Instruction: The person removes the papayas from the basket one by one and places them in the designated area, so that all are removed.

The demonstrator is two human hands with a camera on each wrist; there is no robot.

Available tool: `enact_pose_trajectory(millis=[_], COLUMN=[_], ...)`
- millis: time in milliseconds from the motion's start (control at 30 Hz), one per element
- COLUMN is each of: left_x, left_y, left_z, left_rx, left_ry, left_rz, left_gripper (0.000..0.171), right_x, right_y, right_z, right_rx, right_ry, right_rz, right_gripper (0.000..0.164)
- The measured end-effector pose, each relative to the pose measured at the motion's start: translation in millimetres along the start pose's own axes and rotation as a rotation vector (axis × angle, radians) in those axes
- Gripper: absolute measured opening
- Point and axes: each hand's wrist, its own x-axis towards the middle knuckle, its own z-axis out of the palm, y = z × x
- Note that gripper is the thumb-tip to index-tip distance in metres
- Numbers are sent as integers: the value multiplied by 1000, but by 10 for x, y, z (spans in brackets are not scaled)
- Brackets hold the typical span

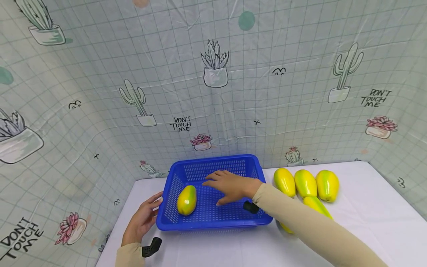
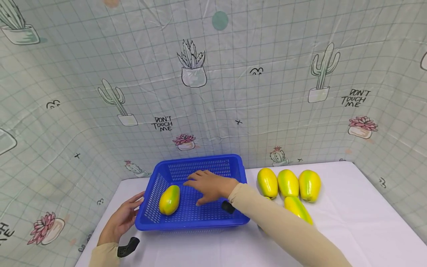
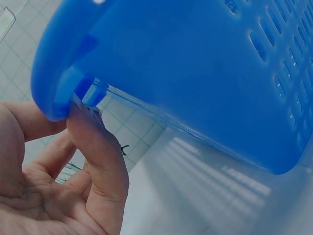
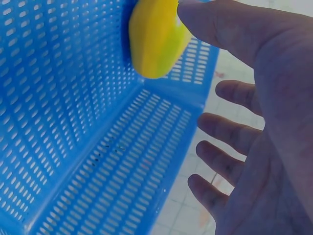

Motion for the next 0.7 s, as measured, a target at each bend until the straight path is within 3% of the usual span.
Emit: enact_pose_trajectory(millis=[700], left_x=[0], left_y=[-11], left_z=[-7], left_rx=[-2], left_ry=[8], left_rz=[2], left_gripper=[56], right_x=[417], right_y=[-103], right_z=[115], right_rx=[33], right_ry=[-48], right_rz=[77], right_gripper=[80])
